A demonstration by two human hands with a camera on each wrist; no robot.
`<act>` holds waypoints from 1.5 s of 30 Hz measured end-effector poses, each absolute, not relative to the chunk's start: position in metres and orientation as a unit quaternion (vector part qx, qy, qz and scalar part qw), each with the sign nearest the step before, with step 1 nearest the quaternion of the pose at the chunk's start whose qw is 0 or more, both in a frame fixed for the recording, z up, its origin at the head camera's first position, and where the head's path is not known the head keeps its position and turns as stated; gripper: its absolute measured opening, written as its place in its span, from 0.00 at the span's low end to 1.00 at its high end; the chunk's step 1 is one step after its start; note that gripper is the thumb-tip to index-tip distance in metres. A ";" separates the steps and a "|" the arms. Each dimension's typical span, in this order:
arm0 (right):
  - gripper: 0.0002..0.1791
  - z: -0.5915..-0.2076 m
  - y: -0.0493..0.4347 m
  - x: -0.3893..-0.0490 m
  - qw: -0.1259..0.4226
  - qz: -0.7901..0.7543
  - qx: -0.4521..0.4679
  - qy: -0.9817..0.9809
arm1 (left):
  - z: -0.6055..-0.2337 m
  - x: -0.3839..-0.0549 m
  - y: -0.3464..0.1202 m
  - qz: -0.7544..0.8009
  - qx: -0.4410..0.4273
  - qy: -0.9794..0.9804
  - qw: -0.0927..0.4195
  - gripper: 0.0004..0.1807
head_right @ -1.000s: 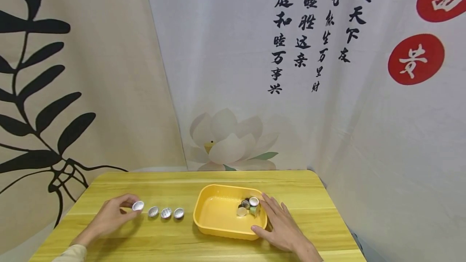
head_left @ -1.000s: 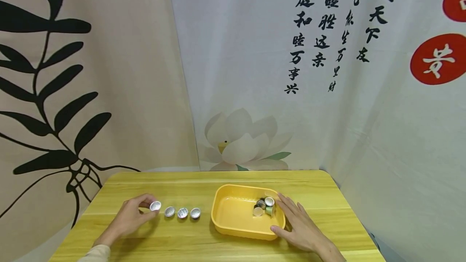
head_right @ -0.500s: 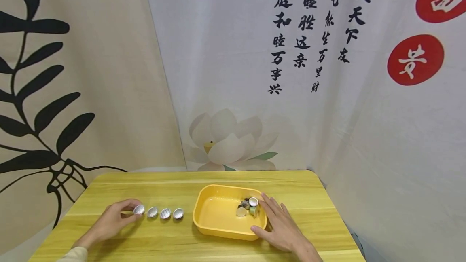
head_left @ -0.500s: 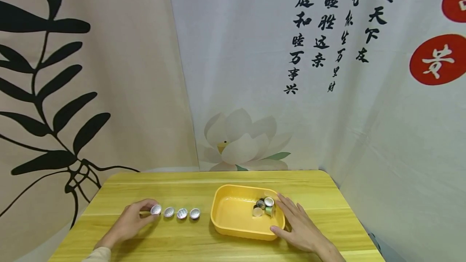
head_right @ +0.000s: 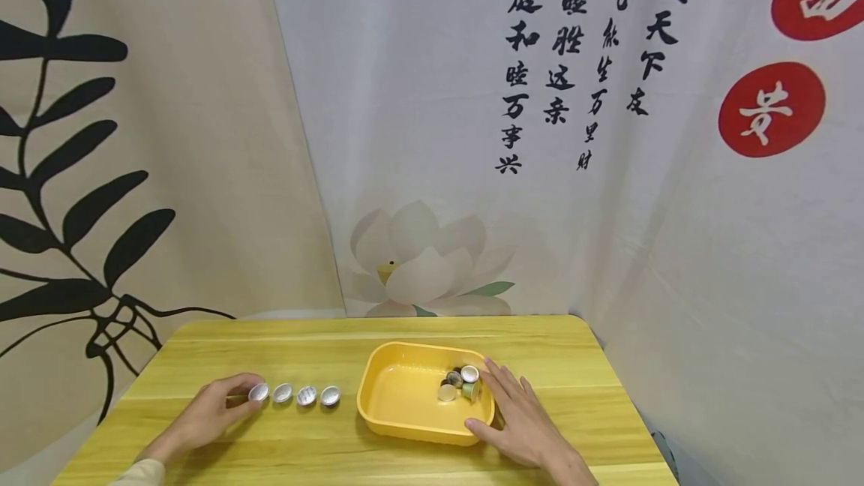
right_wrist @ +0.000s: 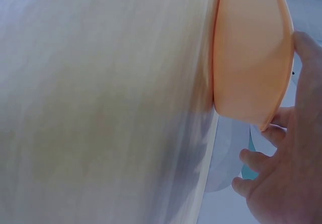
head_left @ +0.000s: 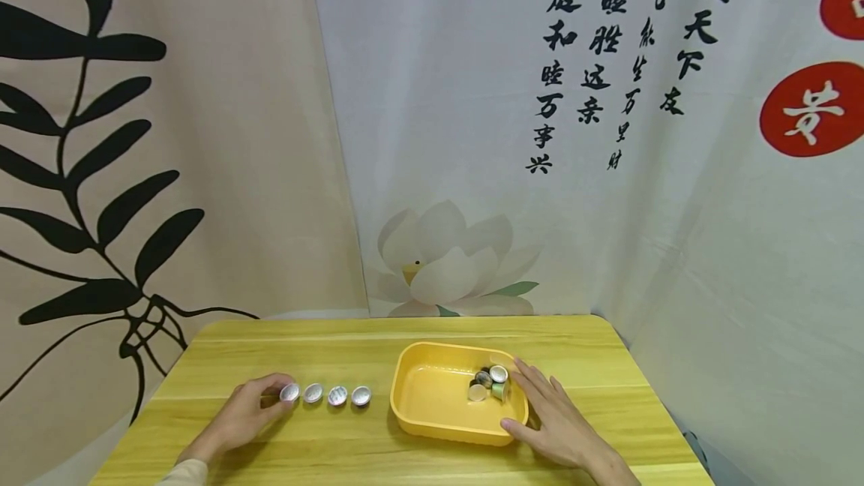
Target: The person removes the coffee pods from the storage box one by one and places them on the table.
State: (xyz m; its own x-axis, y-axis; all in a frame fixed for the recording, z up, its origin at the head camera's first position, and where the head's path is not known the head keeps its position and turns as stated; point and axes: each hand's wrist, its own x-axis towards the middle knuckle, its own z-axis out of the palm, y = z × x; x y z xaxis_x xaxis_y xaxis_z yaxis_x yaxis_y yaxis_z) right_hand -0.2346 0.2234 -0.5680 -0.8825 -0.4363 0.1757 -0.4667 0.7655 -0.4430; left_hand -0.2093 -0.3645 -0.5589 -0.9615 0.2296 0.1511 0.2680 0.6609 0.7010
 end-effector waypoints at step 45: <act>0.51 -0.566 0.224 -0.233 0.029 0.245 0.242 -0.938 | -0.551 -0.207 -0.362 -0.365 -0.048 -0.930 -0.011 0.49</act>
